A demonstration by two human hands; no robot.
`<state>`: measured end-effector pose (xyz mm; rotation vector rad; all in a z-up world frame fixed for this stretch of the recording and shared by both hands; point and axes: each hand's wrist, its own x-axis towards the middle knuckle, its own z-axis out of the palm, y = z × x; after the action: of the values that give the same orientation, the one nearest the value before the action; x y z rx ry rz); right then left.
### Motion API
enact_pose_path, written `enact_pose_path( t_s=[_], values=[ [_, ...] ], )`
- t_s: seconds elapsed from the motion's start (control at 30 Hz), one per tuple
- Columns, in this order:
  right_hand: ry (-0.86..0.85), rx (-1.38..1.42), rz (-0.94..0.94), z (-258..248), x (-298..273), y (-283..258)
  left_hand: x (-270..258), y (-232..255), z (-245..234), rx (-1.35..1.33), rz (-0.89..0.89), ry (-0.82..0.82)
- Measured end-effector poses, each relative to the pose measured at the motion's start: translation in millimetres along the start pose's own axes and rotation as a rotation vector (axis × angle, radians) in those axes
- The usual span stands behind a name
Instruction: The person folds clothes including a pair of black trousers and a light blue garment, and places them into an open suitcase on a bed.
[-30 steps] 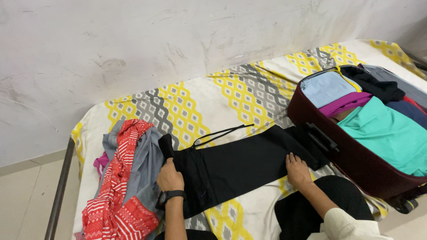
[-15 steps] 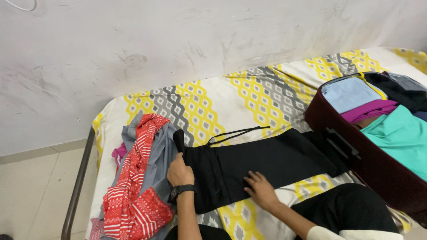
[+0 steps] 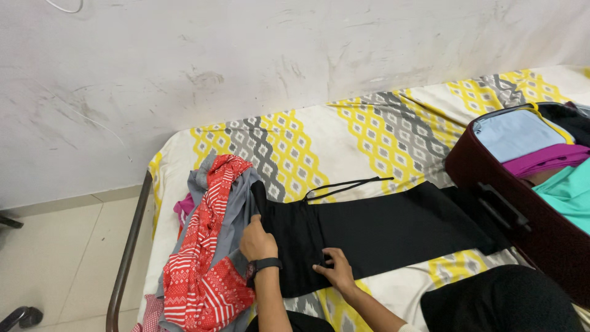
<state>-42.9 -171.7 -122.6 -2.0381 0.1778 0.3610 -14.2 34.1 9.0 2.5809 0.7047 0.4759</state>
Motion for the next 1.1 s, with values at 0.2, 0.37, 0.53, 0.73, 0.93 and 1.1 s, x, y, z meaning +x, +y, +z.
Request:
enact_pose_path(
  t_s=[0.2,0.37,0.53,0.73,0.93,1.1],
  values=[
    [0.021,-0.081,0.057,7,1,-10,-3,5,4,-0.055,0.058,0.084],
    [-0.033,-0.009,0.056,2,8,0,-13,17,30,-0.032,0.117,-0.054],
    [-0.067,0.031,0.031,0,10,6,-36,33,96,0.099,0.127,-0.567],
    [-0.184,0.160,0.033,-6,9,14,-54,20,124,0.145,0.061,-0.780],
    [-0.289,0.206,-0.041,-17,8,17,-50,12,132,0.108,0.040,-0.774],
    [-0.353,0.204,-0.148,-23,10,22,-53,6,141,0.097,0.055,-0.721]
  ],
)
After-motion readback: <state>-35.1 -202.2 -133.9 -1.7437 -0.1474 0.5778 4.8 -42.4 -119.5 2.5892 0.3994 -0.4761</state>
